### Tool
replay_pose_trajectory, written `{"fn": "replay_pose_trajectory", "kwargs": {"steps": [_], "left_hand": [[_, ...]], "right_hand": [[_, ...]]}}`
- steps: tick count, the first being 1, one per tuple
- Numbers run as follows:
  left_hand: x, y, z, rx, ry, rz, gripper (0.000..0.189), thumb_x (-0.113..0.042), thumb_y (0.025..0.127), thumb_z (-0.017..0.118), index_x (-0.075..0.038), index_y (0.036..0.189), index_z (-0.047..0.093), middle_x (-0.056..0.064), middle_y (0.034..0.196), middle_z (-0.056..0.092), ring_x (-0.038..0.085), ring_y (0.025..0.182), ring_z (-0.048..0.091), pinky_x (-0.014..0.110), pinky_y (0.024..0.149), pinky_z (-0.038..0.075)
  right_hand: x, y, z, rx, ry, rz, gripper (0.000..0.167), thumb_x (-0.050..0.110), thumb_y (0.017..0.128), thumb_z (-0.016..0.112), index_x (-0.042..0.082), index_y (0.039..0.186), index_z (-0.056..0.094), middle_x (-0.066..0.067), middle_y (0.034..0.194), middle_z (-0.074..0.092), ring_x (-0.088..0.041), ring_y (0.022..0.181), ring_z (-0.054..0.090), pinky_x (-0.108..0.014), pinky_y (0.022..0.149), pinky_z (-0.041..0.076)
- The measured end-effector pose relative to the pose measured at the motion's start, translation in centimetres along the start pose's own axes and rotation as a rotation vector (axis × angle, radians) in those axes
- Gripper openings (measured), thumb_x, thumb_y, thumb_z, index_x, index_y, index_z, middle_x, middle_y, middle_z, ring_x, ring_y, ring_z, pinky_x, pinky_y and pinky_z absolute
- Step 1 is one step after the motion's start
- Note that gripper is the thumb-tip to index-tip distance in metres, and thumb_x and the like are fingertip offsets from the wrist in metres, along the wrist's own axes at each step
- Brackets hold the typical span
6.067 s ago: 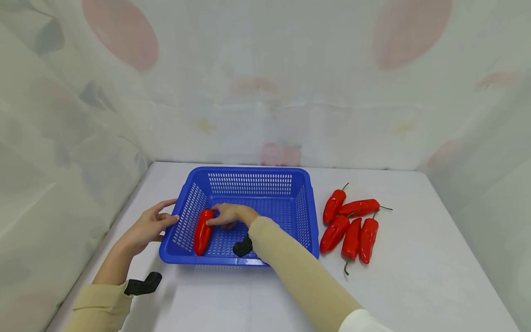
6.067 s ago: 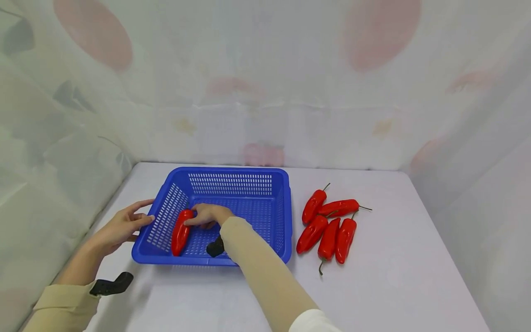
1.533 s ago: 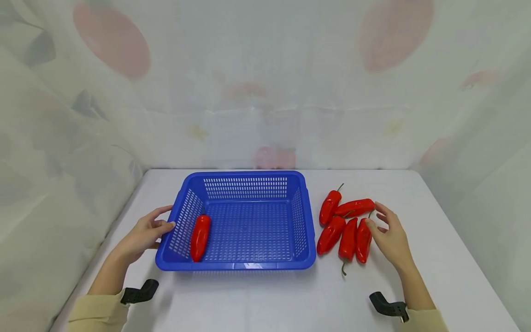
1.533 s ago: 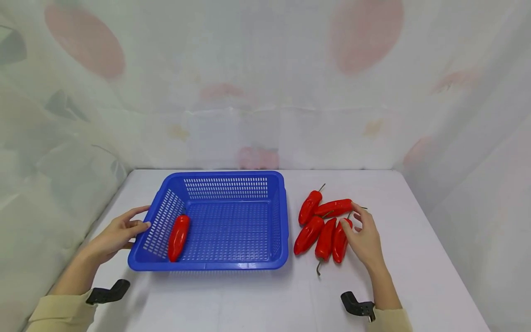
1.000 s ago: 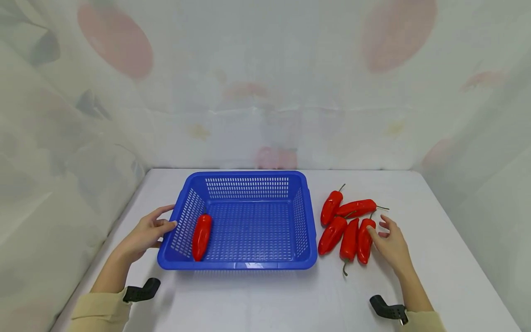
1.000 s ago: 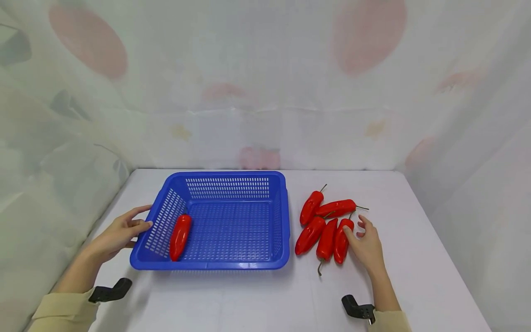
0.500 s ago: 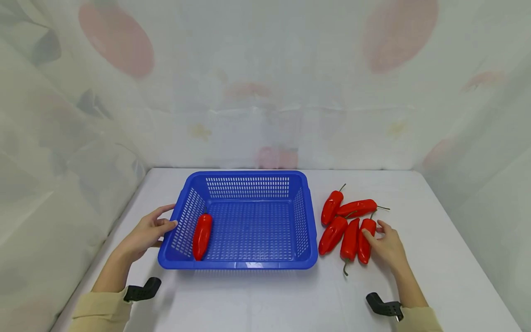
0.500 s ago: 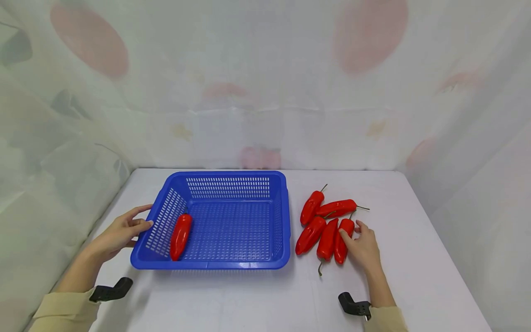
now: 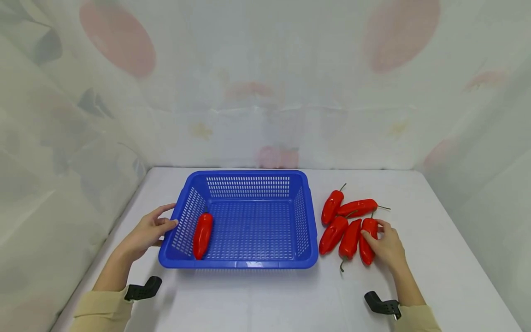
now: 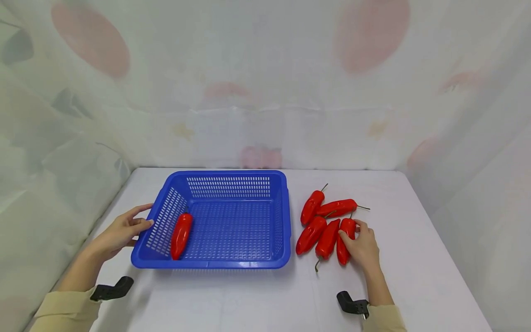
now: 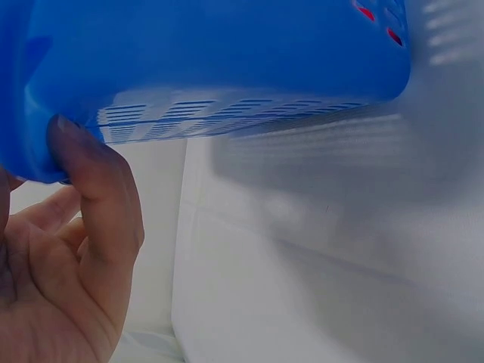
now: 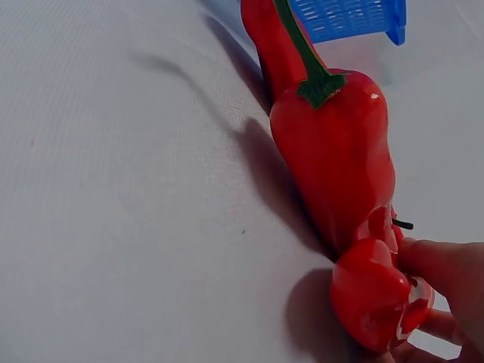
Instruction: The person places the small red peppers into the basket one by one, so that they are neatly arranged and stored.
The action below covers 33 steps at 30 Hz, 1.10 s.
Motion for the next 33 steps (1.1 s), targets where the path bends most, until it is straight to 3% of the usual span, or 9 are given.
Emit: {"fn": "replay_pose_trajectory", "kwargs": {"steps": [19,33], "left_hand": [[0.0,0.0,0.0,0.006,-0.005,-0.003,0.070,-0.029,0.093,0.055,-0.013,0.148,0.014,0.021,0.099,0.058,0.026,0.084,0.064,0.045,0.071,0.056],[0.1,0.1,0.0,0.008,-0.007,0.000,0.071,-0.029,0.092,0.055,-0.013,0.148,0.014,0.021,0.099,0.058,0.026,0.083,0.064,0.045,0.070,0.056]], "right_hand": [[-0.3,-0.1,-0.1,0.052,0.025,0.061,0.071,0.038,0.089,0.054,-0.002,0.138,0.024,-0.035,0.126,0.041,-0.046,0.106,0.048,-0.047,0.077,0.053],[0.6,-0.1,-1.6,-0.020,0.026,0.025,0.069,0.035,0.089,0.055,-0.001,0.140,0.025,-0.033,0.126,0.042,-0.045,0.106,0.049,-0.048,0.074,0.054]]}}
Point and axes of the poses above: each hand's wrist, its own y-axis towards the middle knuckle, its own z-axis out of the palm, x = y × z, the point moved 9 cm from there along y, towards the middle knuckle
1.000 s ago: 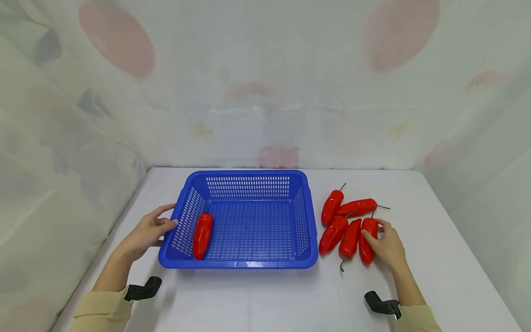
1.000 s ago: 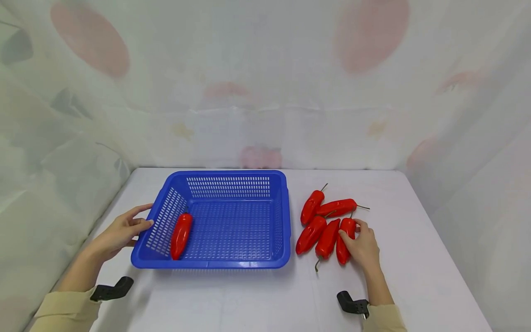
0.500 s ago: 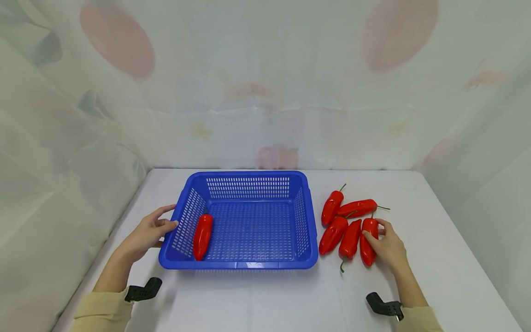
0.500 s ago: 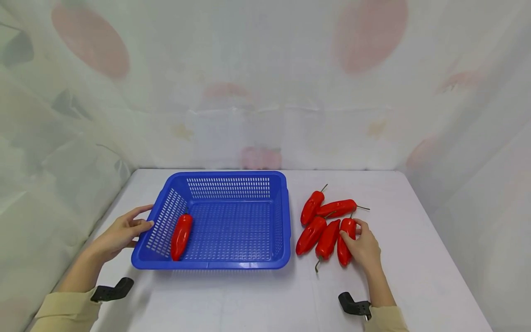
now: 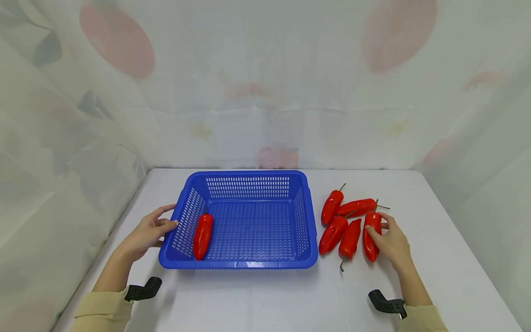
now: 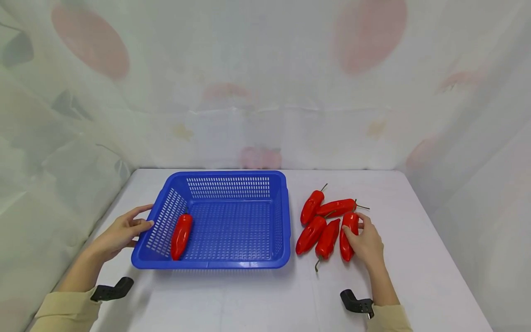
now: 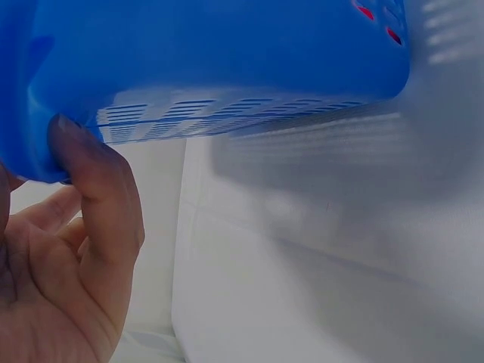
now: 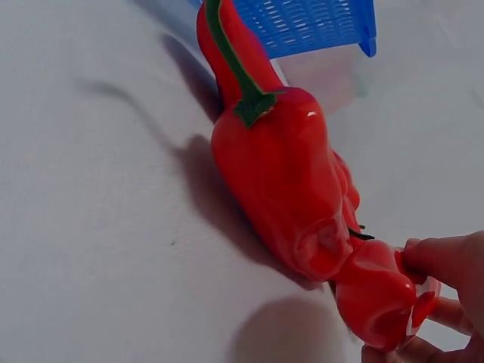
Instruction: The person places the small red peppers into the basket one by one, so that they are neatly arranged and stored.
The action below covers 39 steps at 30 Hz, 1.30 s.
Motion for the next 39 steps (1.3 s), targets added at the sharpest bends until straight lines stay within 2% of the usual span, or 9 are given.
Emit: {"fn": "replay_pose_trajectory", "kwargs": {"steps": [18,29,34,39], "left_hand": [[0.1,0.1,0.0,-0.005,0.015,-0.011,0.071,-0.030,0.092,0.055,-0.014,0.148,0.014,0.022,0.103,0.058,0.025,0.085,0.064,0.045,0.071,0.056],[0.1,0.1,-0.1,-0.003,0.020,-0.010,0.071,-0.030,0.093,0.054,-0.014,0.148,0.013,0.021,0.102,0.058,0.025,0.085,0.064,0.045,0.071,0.056],[0.1,0.1,0.0,-0.004,0.015,-0.008,0.071,-0.030,0.093,0.054,-0.014,0.148,0.013,0.022,0.103,0.058,0.025,0.085,0.064,0.045,0.071,0.056],[0.1,0.1,0.0,-0.003,0.014,-0.009,0.071,-0.031,0.093,0.054,-0.014,0.148,0.014,0.021,0.103,0.058,0.025,0.086,0.064,0.045,0.071,0.055]], "right_hand": [[4.0,0.3,-1.1,-0.009,0.032,-0.106,0.070,0.035,0.089,0.057,0.002,0.141,0.026,-0.030,0.126,0.044,-0.042,0.099,0.054,-0.043,0.067,0.056],[6.8,0.6,-0.8,0.053,0.122,-0.114,0.071,0.041,0.089,0.056,0.005,0.142,0.025,-0.027,0.126,0.043,-0.035,0.097,0.054,-0.037,0.068,0.056],[8.3,0.5,-0.9,0.067,0.167,-0.123,0.071,0.042,0.088,0.057,0.007,0.142,0.025,-0.025,0.129,0.042,-0.038,0.105,0.052,-0.042,0.074,0.055],[10.1,0.7,-1.0,0.066,0.206,-0.166,0.073,0.043,0.087,0.058,0.007,0.141,0.026,-0.025,0.128,0.043,-0.039,0.105,0.053,-0.044,0.075,0.055]]}}
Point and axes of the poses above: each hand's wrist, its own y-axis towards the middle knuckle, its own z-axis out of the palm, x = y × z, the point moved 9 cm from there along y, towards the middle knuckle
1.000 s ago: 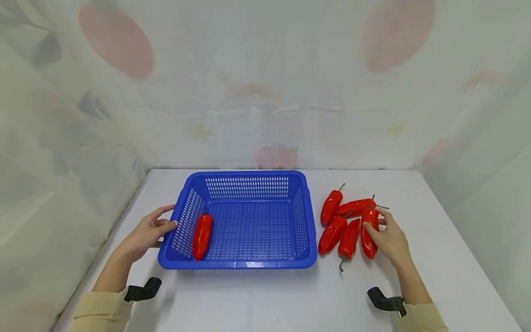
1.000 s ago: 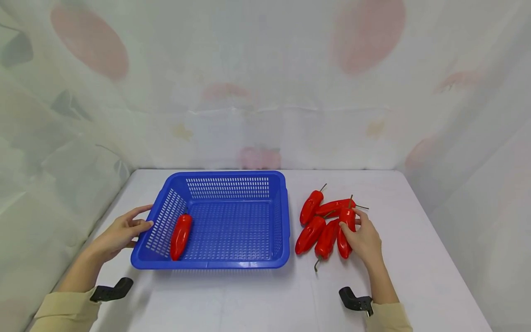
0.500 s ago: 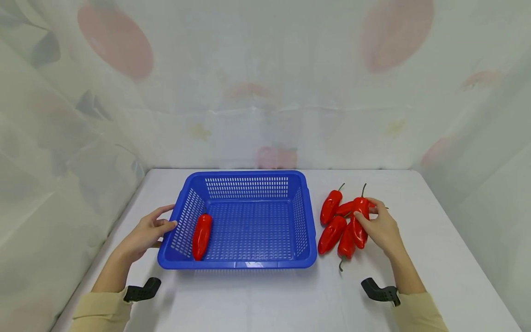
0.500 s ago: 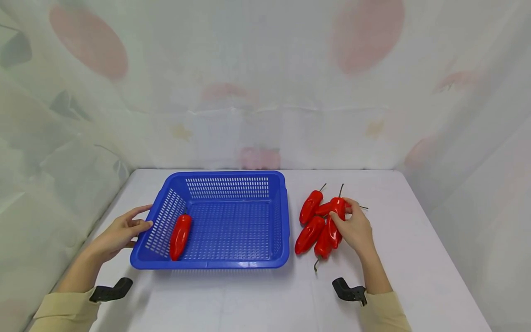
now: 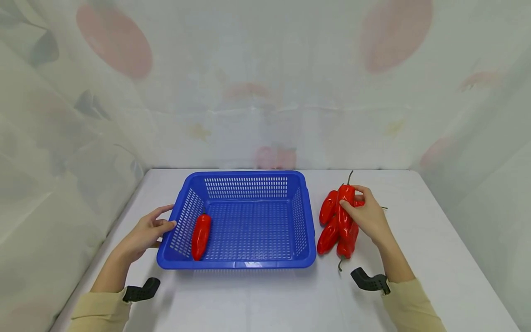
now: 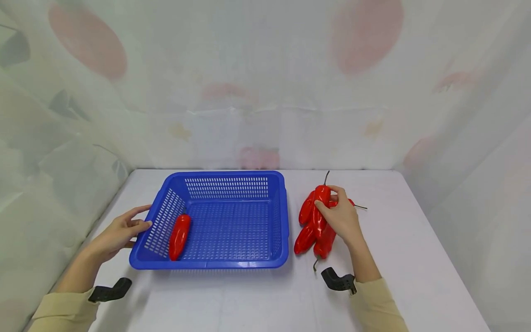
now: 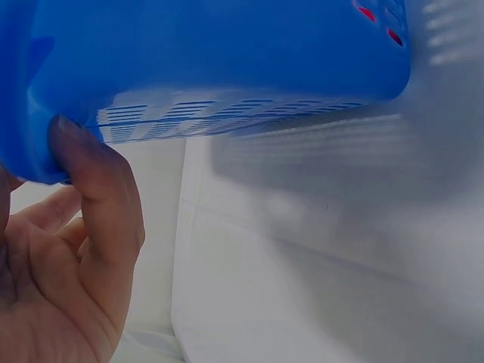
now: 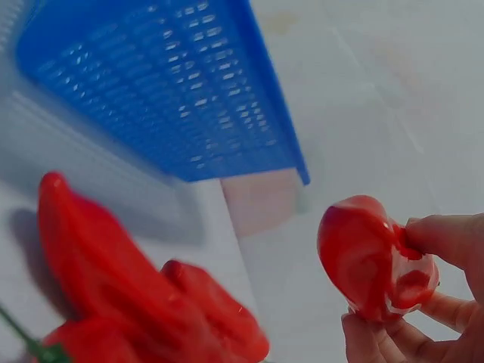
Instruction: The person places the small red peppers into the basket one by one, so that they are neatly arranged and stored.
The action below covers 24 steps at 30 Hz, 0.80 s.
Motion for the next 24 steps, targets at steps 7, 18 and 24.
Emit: {"fn": "replay_pose_trajectory", "kwargs": {"steps": [7,18,24], "left_hand": [[-0.1,0.0,0.0,0.001,0.002,0.004,0.071,-0.031,0.092,0.055,-0.014,0.148,0.014,0.021,0.101,0.058,0.025,0.085,0.064,0.045,0.071,0.055],[-0.1,-0.1,0.0,0.004,-0.011,0.012,0.071,-0.030,0.093,0.055,-0.014,0.148,0.014,0.021,0.100,0.058,0.025,0.084,0.064,0.045,0.070,0.056],[-0.3,-0.1,0.0,0.008,-0.033,0.025,0.071,-0.028,0.093,0.055,-0.012,0.148,0.013,0.020,0.096,0.058,0.025,0.080,0.065,0.044,0.068,0.056]], "right_hand": [[1.9,0.9,0.6,0.013,0.032,-0.031,0.074,0.045,0.085,0.059,0.010,0.141,0.026,-0.025,0.128,0.041,-0.036,0.097,0.058,-0.044,0.068,0.056],[4.9,1.5,1.9,0.061,0.065,-0.034,0.069,0.034,0.088,0.059,0.014,0.142,0.022,-0.020,0.131,0.042,-0.034,0.099,0.058,-0.042,0.070,0.056],[6.2,1.9,3.5,0.100,0.077,-0.072,0.068,0.031,0.088,0.060,0.013,0.141,0.022,-0.019,0.132,0.041,-0.032,0.098,0.058,-0.041,0.072,0.056]]}}
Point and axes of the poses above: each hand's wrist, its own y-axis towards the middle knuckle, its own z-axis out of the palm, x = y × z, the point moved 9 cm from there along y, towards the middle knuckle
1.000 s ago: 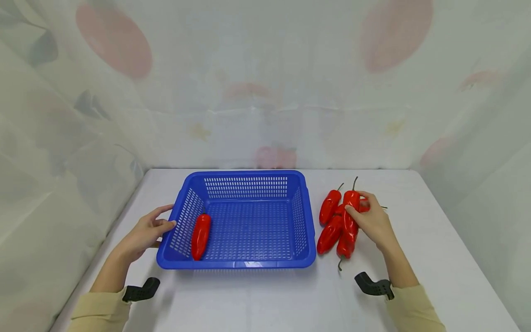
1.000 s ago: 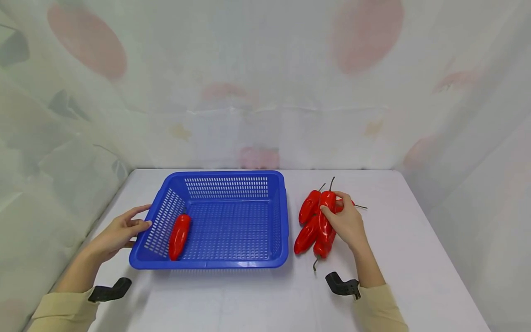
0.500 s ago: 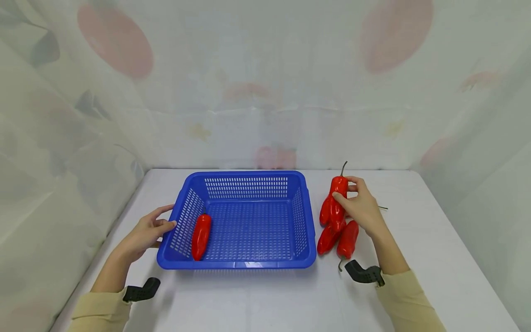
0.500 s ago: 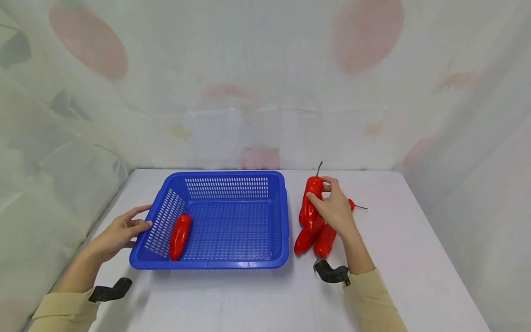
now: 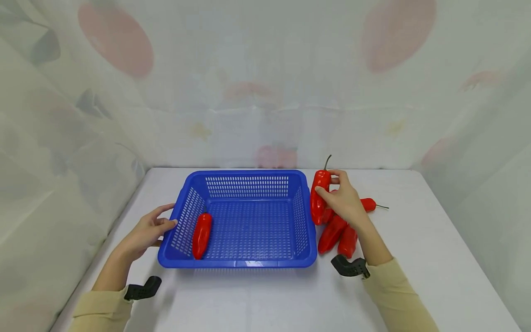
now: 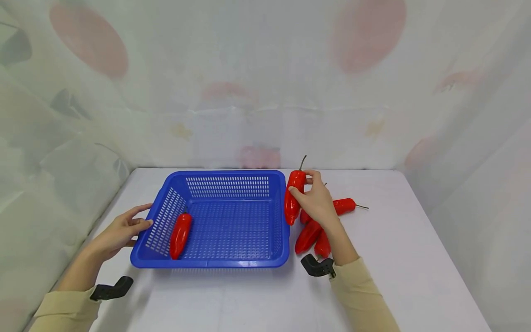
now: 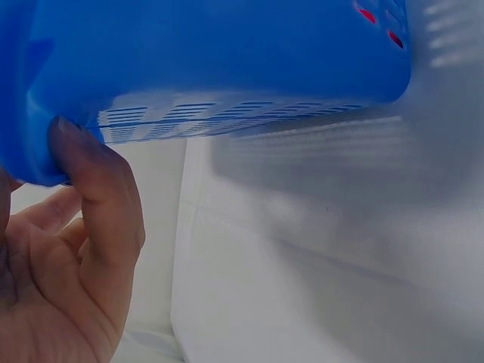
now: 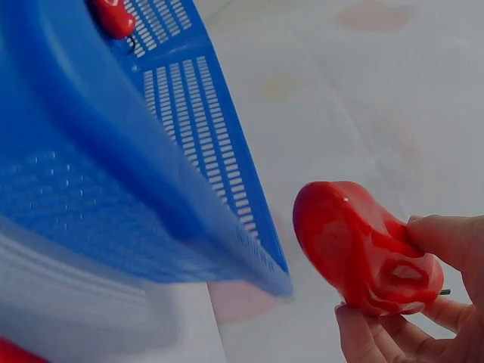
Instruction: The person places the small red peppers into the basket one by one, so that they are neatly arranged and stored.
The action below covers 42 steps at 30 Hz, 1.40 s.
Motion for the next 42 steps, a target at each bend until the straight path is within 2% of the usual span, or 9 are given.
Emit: {"fn": "replay_pose_trajectory", "kwargs": {"steps": [12,17,23,30,42], "left_hand": [[-0.1,-0.1,0.0,0.010,-0.016,0.009,0.070,-0.026,0.093,0.054,-0.011,0.148,0.013,0.020,0.097,0.059,0.025,0.080,0.065,0.044,0.068,0.056],[-0.1,-0.1,0.0,0.013,-0.015,0.011,0.071,-0.026,0.093,0.054,-0.011,0.148,0.013,0.020,0.096,0.059,0.025,0.080,0.065,0.044,0.068,0.056],[-0.1,0.0,0.0,0.013,-0.016,0.008,0.070,-0.026,0.093,0.054,-0.012,0.148,0.013,0.019,0.096,0.059,0.025,0.080,0.065,0.044,0.068,0.056],[-0.3,0.0,0.0,0.012,-0.019,0.010,0.070,-0.025,0.093,0.054,-0.012,0.148,0.013,0.019,0.095,0.060,0.025,0.080,0.065,0.044,0.068,0.056],[-0.5,-0.2,0.1,0.013,-0.036,0.010,0.070,-0.024,0.093,0.055,-0.011,0.148,0.014,0.017,0.092,0.060,0.025,0.079,0.065,0.044,0.067,0.056]], "right_hand": [[2.1,0.8,2.7,0.052,0.034,-0.051,0.067,0.026,0.087,0.063,0.011,0.139,0.023,-0.019,0.132,0.040,-0.031,0.094,0.062,-0.037,0.069,0.057],[3.0,1.0,3.4,0.065,0.024,-0.063,0.067,0.028,0.086,0.063,0.012,0.139,0.024,-0.017,0.129,0.042,-0.029,0.091,0.064,-0.036,0.069,0.057],[4.3,1.3,4.4,0.085,-0.023,-0.123,0.068,0.026,0.087,0.061,0.013,0.142,0.024,-0.017,0.129,0.046,-0.027,0.088,0.065,-0.037,0.073,0.056],[5.5,1.8,6.0,0.118,-0.038,-0.157,0.066,0.025,0.087,0.061,0.007,0.141,0.027,-0.017,0.130,0.046,-0.027,0.083,0.064,-0.033,0.066,0.057],[6.7,2.2,8.4,0.165,-0.008,-0.182,0.064,0.023,0.086,0.064,0.008,0.138,0.031,-0.015,0.128,0.047,-0.028,0.089,0.063,-0.032,0.064,0.057]]}}
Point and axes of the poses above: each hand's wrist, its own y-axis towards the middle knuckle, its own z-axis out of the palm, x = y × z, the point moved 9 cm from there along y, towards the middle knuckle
